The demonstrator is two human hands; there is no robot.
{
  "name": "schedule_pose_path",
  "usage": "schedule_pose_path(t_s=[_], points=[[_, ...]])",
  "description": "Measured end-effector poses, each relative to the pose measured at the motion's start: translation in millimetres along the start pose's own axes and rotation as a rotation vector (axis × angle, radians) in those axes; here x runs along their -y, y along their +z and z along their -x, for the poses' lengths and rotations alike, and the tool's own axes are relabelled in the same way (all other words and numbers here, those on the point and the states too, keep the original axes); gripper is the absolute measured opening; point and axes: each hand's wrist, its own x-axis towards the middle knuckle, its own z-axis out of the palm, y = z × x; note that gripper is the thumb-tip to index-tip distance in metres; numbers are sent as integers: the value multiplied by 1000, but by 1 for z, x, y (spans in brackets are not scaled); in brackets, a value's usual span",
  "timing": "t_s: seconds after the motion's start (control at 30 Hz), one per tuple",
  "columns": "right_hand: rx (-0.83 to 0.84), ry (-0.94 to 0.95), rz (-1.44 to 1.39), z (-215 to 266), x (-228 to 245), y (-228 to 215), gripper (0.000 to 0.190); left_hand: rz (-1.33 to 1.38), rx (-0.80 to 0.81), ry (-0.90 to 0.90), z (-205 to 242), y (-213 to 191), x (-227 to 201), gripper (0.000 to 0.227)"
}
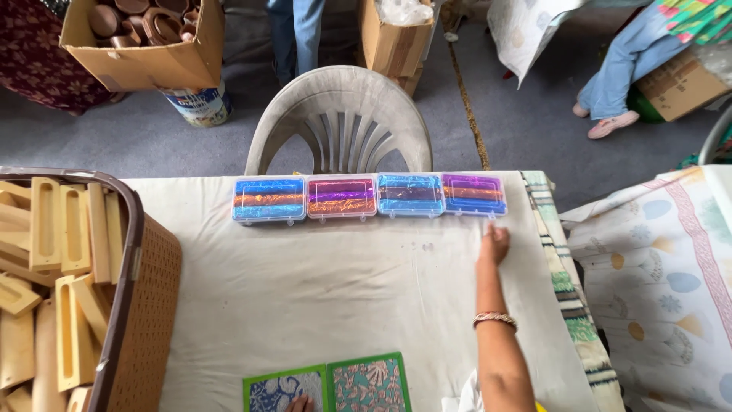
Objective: Wrapping decorative wooden blocks with colorful foil and organizing them into clear plastic containers.
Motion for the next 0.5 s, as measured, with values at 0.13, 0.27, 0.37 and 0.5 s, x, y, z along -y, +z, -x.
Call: schedule_pose_path(t_s=[0.13,0.27,0.37,0.5], points=[[72,-479,478,91,-41,-8,54,10,10,32,-32,-43,2,58],[361,-780,539,247,-41,-26,67,7,183,-200,-52,-95,-29,61],[740,-643,724,381,27,-94,55,33,52,-273,-74,-138,-50,55],[842,-764,744,473,52,-177,55,87,73,-294,-101,-185,-66,51]])
